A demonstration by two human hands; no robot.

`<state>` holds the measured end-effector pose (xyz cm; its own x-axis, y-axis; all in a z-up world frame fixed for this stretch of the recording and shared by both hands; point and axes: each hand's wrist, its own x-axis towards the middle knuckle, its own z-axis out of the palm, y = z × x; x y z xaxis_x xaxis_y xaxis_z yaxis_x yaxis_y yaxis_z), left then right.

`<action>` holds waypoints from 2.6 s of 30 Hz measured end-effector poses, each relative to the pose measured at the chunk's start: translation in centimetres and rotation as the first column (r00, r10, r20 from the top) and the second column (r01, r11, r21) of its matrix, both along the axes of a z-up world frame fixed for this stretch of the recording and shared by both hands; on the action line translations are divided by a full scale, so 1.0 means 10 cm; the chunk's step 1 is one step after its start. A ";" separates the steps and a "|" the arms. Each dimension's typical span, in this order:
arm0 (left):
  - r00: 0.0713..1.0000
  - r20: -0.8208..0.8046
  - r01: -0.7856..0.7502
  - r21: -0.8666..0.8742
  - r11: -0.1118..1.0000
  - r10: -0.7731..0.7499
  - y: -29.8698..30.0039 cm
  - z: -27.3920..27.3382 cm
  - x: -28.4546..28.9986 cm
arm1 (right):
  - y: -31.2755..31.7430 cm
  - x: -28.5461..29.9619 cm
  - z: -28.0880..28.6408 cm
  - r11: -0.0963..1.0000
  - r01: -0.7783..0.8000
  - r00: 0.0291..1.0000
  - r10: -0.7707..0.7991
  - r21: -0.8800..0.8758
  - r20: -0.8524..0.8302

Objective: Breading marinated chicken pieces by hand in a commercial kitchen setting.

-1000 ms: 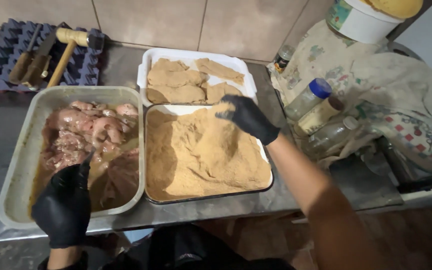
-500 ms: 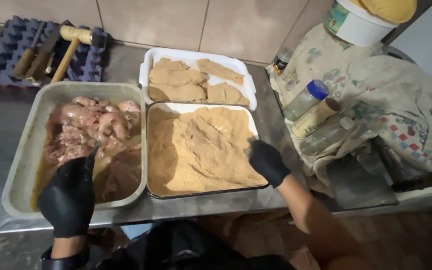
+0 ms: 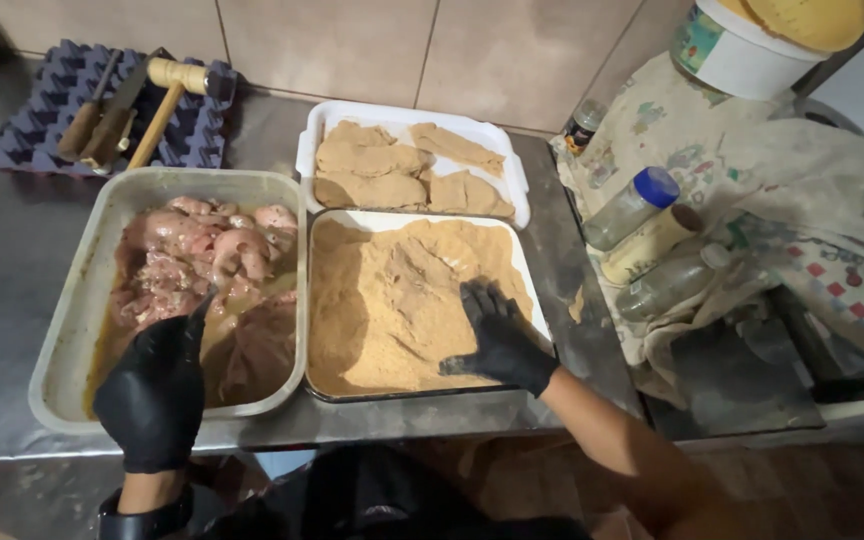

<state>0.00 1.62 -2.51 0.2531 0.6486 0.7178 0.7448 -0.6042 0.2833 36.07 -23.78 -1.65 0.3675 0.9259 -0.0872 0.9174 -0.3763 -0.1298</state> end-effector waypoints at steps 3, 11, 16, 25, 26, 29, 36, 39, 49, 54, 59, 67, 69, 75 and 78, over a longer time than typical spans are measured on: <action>0.998 -0.043 -0.046 0.008 0.999 0.046 -0.01 -0.01 -0.01 | 0.05 0.28 -0.26 0.996 0.089 0.996 -0.089 -0.012 -0.015; 1.000 0.002 0.014 -0.006 1.000 -0.014 0.01 -0.01 0.00 | 0.53 0.90 -0.47 0.829 -0.125 0.900 0.326 0.545 -0.289; 0.998 -0.045 -0.046 0.063 0.997 0.049 0.03 -0.05 0.02 | 1.16 0.65 -0.22 0.901 0.090 0.917 0.091 0.424 -0.389; 0.999 0.035 0.024 -0.194 0.981 -0.018 0.01 0.04 0.05 | 1.44 0.44 -0.67 0.927 -0.255 0.960 0.209 0.275 0.187; 0.997 0.071 0.008 -0.364 0.931 0.020 0.04 0.03 0.07 | 1.49 0.46 -0.69 0.987 -0.142 0.976 0.125 0.082 0.179; 0.996 0.065 -0.036 -0.323 0.946 0.060 -0.08 0.26 0.08 | 1.15 -0.54 -0.06 0.977 -0.113 0.993 0.105 0.182 0.051; 0.992 0.083 -0.070 -0.218 0.974 0.090 -0.01 0.17 0.10 | 1.43 0.18 -0.59 0.986 -0.115 0.993 0.114 0.124 0.009; 0.992 0.080 -0.077 -0.204 0.976 0.095 -0.01 0.18 0.10 | 1.36 0.27 -0.48 0.996 -0.084 0.989 0.082 0.017 0.122; 0.987 0.115 0.125 -0.137 0.983 -0.109 0.02 0.02 0.02 | 1.61 1.30 -0.56 0.992 0.109 0.934 -0.080 0.066 -0.349; 0.996 -0.072 -0.051 -0.057 0.997 0.047 -0.02 0.10 0.06 | 1.38 1.03 -0.14 0.997 0.076 0.876 -0.070 -0.006 -0.477; 0.998 -0.020 -0.054 -0.131 0.990 0.051 -0.01 0.00 0.03 | 1.05 0.79 0.32 0.949 -0.087 0.905 0.202 0.303 -0.374; 0.991 -0.094 -0.102 -0.019 0.995 0.100 0.02 -0.07 0.01 | 0.72 0.59 1.16 0.926 -0.120 0.915 0.243 0.359 -0.322; 0.974 -0.169 -0.153 0.016 0.988 0.153 0.01 -0.04 0.01 | 0.69 0.64 1.26 0.963 0.009 0.903 0.108 0.268 -0.417; 0.990 -0.113 -0.098 -0.168 0.981 0.080 0.02 -0.07 -0.02 | 0.68 0.93 1.56 0.916 0.057 0.920 0.106 0.396 -0.377; 0.977 -0.183 -0.109 0.026 0.994 0.112 -0.06 0.06 0.01 | 0.75 1.17 1.73 0.877 0.016 0.939 0.152 0.480 -0.308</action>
<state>0.10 0.97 -1.87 0.3091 0.6686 0.6763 0.8455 -0.5188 0.1265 47.80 -16.30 15.66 0.3298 0.9076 0.2600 0.8111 -0.1315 -0.5699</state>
